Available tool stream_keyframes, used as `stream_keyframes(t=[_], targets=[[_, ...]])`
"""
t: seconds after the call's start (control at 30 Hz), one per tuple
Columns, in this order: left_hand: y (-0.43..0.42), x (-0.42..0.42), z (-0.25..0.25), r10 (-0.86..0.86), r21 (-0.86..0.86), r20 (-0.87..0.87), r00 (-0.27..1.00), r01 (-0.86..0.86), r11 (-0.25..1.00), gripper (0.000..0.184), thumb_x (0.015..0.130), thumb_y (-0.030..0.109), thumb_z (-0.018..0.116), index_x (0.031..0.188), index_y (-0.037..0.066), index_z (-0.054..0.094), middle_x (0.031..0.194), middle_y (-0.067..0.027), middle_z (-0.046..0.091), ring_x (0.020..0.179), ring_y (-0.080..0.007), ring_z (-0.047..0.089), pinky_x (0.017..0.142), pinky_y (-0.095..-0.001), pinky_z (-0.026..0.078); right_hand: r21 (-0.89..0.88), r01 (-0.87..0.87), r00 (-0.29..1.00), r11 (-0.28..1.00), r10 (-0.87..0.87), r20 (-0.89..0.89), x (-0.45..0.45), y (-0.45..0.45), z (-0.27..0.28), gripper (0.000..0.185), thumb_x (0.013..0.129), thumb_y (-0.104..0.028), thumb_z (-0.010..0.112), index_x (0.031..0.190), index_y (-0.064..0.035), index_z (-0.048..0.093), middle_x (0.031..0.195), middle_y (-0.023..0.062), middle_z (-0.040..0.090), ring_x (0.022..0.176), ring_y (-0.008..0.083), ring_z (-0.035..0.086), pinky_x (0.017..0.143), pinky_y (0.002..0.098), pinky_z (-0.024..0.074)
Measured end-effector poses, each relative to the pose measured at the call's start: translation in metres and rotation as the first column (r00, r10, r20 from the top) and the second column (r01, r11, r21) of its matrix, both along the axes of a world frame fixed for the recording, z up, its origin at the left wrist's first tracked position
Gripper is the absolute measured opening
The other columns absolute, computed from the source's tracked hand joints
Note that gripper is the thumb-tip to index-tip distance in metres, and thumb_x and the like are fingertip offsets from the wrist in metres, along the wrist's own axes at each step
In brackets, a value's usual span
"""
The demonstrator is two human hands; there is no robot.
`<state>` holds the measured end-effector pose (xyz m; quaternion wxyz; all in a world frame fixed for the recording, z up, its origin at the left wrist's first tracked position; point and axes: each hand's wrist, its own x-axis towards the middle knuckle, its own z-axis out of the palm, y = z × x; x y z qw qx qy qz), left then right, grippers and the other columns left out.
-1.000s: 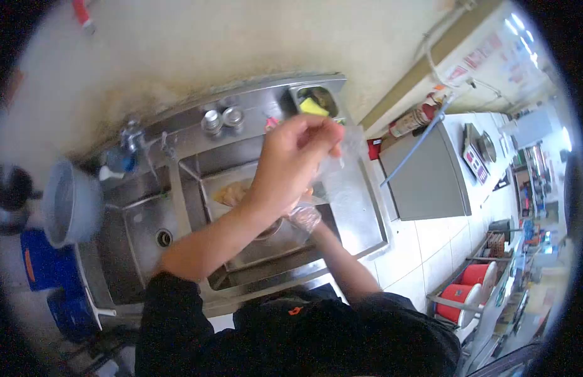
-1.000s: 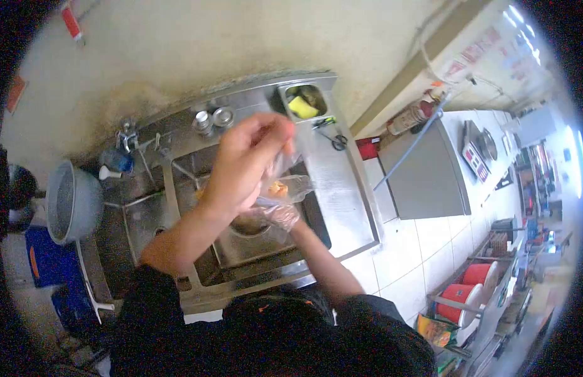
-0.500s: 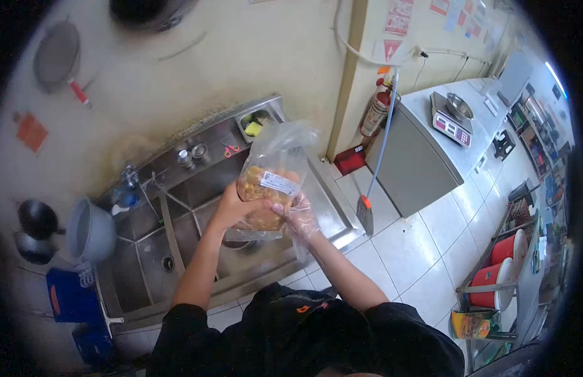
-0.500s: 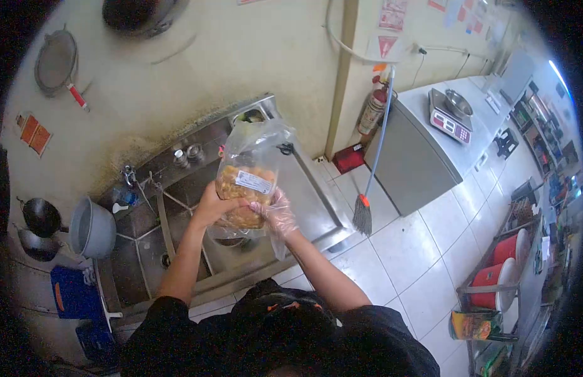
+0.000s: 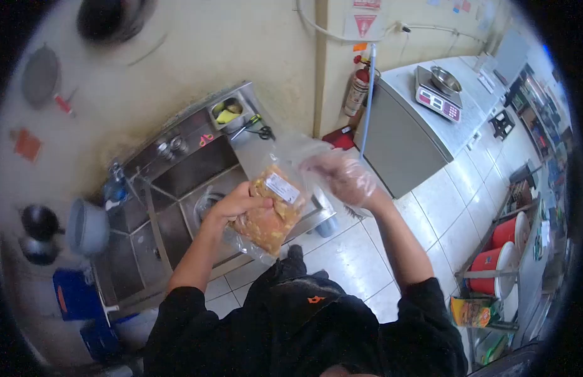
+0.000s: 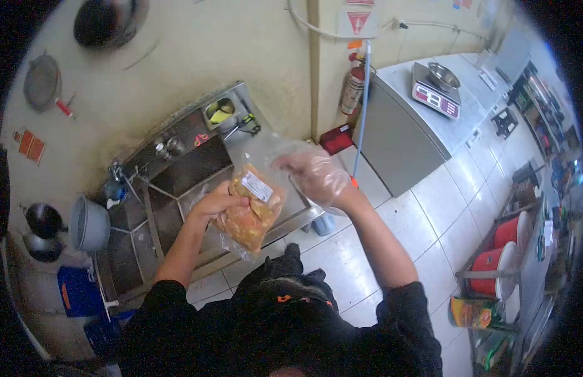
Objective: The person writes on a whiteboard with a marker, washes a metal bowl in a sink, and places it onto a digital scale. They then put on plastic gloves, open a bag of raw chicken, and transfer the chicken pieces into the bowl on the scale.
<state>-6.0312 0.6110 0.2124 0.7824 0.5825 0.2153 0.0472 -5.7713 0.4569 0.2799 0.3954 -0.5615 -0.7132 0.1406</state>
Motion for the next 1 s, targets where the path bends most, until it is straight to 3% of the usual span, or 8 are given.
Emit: stream_keyframes(t=[0.17, 0.4, 0.47, 0.57, 0.7, 0.83, 0.93, 1.0], targets=[[-0.003, 0.044, -0.031, -0.287, 0.019, 0.015, 0.958, 0.287, 0.958, 0.059, 0.078, 0.021, 0.084, 0.126, 0.0, 0.056, 0.115, -0.0049, 0.066, 0.102, -0.0139, 0.062, 0.093, -0.0312, 0.049, -0.432, 0.043, 0.958, 0.901, 0.085, 0.274, 0.021, -0.009, -0.005, 0.017, 0.094, -0.014, 0.055, 0.104, -0.0052, 0.066, 0.101, 0.0163, 0.067, 0.096, 0.0344, 0.064, 0.085, 0.0426, 0.049], [0.055, 0.075, -0.09, -0.436, 0.088, -0.07, 0.897, 0.44, 0.893, 0.063, 0.083, 0.026, 0.08, 0.133, 0.0, 0.051, 0.122, -0.0059, 0.063, 0.11, -0.015, 0.059, 0.098, -0.0325, 0.047, -0.557, -0.092, 0.994, 0.826, 0.042, -0.102, 0.061, 0.015, -0.123, 0.024, 0.082, -0.022, 0.067, 0.098, -0.005, 0.069, 0.087, 0.0128, 0.07, 0.08, 0.0254, 0.067, 0.072, 0.039, 0.0526], [0.062, 0.08, -0.11, -0.449, -0.043, -0.187, 0.874, 0.449, 0.892, 0.071, 0.084, 0.031, 0.08, 0.138, 0.001, 0.045, 0.124, -0.0064, 0.061, 0.112, -0.0157, 0.057, 0.098, -0.0321, 0.047, -0.315, -0.186, 0.974, 0.931, 0.134, -0.18, 0.077, 0.009, -0.191, 0.029, 0.081, -0.021, 0.07, 0.106, -0.0062, 0.07, 0.092, 0.0132, 0.071, 0.081, 0.0245, 0.067, 0.074, 0.0366, 0.0524], [0.05, 0.1, -0.116, -0.528, -0.105, -0.163, 0.833, 0.517, 0.849, 0.077, 0.084, 0.034, 0.079, 0.142, 0.002, 0.039, 0.128, -0.0077, 0.058, 0.115, -0.0165, 0.055, 0.098, -0.032, 0.046, -0.51, -0.395, 0.733, 0.764, -0.072, -0.676, 0.061, -0.007, -0.145, 0.03, 0.086, -0.014, 0.068, 0.115, -0.0038, 0.068, 0.109, 0.0082, 0.072, 0.095, 0.0147, 0.065, 0.082, 0.0334, 0.0525], [0.036, 0.137, -0.137, -0.607, -0.141, -0.087, 0.79, 0.593, 0.793, 0.08, 0.086, 0.038, 0.076, 0.144, 0.002, 0.035, 0.135, -0.0103, 0.052, 0.12, -0.0166, 0.052, 0.098, -0.0324, 0.046, -0.442, -0.242, 0.704, 0.864, -0.157, -0.692, 0.055, -0.032, -0.196, 0.037, 0.084, -0.015, 0.072, 0.119, -0.0039, 0.066, 0.113, 0.0076, 0.07, 0.101, 0.0159, 0.064, 0.091, 0.0332, 0.0519], [0.034, 0.189, -0.145, -0.722, -0.192, -0.218, 0.657, 0.696, 0.692, 0.09, 0.09, 0.054, 0.065, 0.149, 0.001, 0.023, 0.141, -0.0135, 0.042, 0.129, -0.02, 0.041, 0.106, -0.0329, 0.039, -0.495, -0.382, 0.393, 0.781, -0.348, -0.852, 0.074, -0.056, -0.212, 0.048, 0.083, -0.014, 0.075, 0.127, -0.0047, 0.06, 0.12, 0.008, 0.067, 0.105, 0.0164, 0.063, 0.095, 0.0335, 0.0512], [0.03, 0.24, -0.111, -0.832, -0.527, -0.368, 0.416, 0.644, 0.555, 0.092, 0.093, 0.06, 0.056, 0.151, 0.004, 0.014, 0.144, -0.0146, 0.036, 0.13, -0.0195, 0.04, 0.104, -0.0314, 0.039, -0.436, -0.423, 0.259, 0.794, -0.355, -0.898, 0.094, -0.071, -0.226, 0.052, 0.083, -0.014, 0.075, 0.13, -0.0046, 0.057, 0.122, 0.0081, 0.065, 0.107, 0.0164, 0.062, 0.095, 0.0334, 0.0513], [0.033, 0.264, -0.165, -0.886, -0.272, -0.442, 0.138, 0.921, 0.279, 0.091, 0.095, 0.066, 0.045, 0.154, 0.009, 0.005, 0.147, -0.0136, 0.031, 0.131, -0.0182, 0.037, 0.105, -0.0343, 0.039, -0.396, -0.436, 0.182, 0.809, -0.351, -0.918, 0.115, -0.083, -0.236, 0.054, 0.083, -0.014, 0.075, 0.132, -0.0045, 0.055, 0.123, 0.0082, 0.064, 0.109, 0.0164, 0.062, 0.095, 0.0334, 0.0513]])
